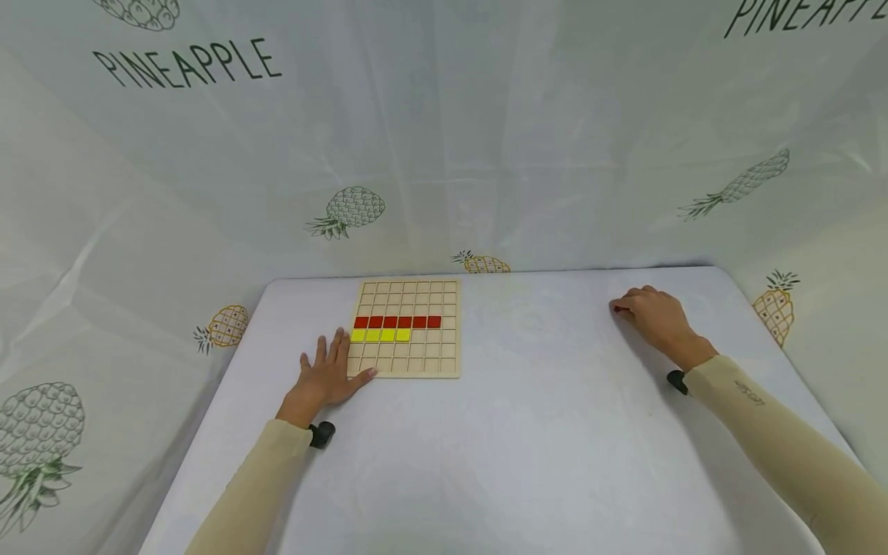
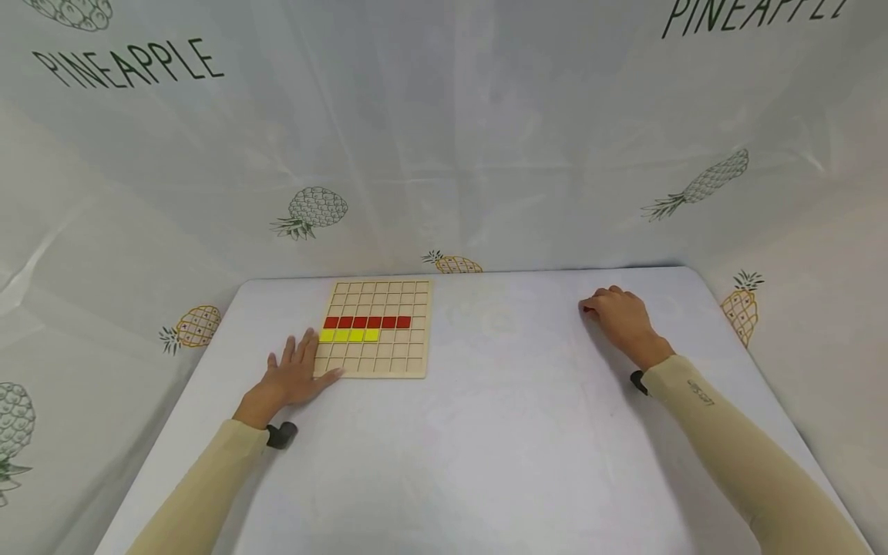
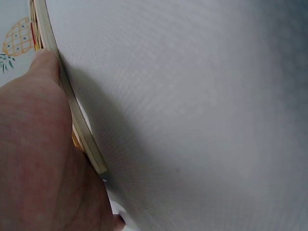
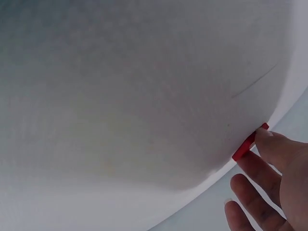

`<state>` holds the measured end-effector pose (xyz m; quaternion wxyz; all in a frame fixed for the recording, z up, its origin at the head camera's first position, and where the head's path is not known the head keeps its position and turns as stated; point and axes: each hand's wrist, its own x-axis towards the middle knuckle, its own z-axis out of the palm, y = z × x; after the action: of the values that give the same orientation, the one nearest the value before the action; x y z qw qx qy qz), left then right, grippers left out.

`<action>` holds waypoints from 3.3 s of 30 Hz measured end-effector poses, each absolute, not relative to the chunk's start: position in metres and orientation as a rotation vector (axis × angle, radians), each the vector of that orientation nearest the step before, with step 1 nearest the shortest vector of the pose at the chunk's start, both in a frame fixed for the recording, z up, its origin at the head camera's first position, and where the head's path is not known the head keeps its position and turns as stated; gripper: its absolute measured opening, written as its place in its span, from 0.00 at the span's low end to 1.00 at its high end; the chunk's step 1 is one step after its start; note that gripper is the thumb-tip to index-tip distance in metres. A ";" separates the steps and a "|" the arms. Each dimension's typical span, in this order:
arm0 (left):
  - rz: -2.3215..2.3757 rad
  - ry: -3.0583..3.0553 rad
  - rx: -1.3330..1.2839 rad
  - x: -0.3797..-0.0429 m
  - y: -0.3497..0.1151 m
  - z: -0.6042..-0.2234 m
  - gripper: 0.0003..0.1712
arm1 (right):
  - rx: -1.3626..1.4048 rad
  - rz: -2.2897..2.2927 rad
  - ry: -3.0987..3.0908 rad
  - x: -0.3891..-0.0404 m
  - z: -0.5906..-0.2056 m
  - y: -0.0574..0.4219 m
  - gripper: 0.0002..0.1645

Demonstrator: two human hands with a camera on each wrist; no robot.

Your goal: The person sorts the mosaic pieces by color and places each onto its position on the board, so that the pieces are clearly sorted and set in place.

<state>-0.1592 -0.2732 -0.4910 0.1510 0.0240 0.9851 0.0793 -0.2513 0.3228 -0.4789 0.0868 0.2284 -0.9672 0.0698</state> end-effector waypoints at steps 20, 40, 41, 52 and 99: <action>0.223 2.829 0.070 -0.161 -0.274 -0.492 0.63 | 0.837 0.180 -2.759 -0.245 -0.464 0.259 0.12; 0.209 2.821 0.057 -0.162 -0.276 -0.493 0.63 | 1.086 0.224 -2.529 -0.243 -0.463 0.169 0.12; 0.210 2.826 0.059 -0.163 -0.276 -0.495 0.63 | 1.096 0.224 -2.526 -0.243 -0.463 0.165 0.12; 0.210 2.827 0.071 -0.162 -0.277 -0.496 0.64 | 1.197 0.265 -2.495 -0.243 -0.468 0.139 0.11; 0.247 2.810 0.049 -0.153 -0.268 -0.475 0.59 | 1.201 0.326 -2.765 -0.267 -0.474 0.061 0.14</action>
<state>-0.1534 -0.2683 -0.4748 0.1596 0.0171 0.9832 0.0864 -0.2668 0.0612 -0.4738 0.0545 0.3956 -0.9105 0.1073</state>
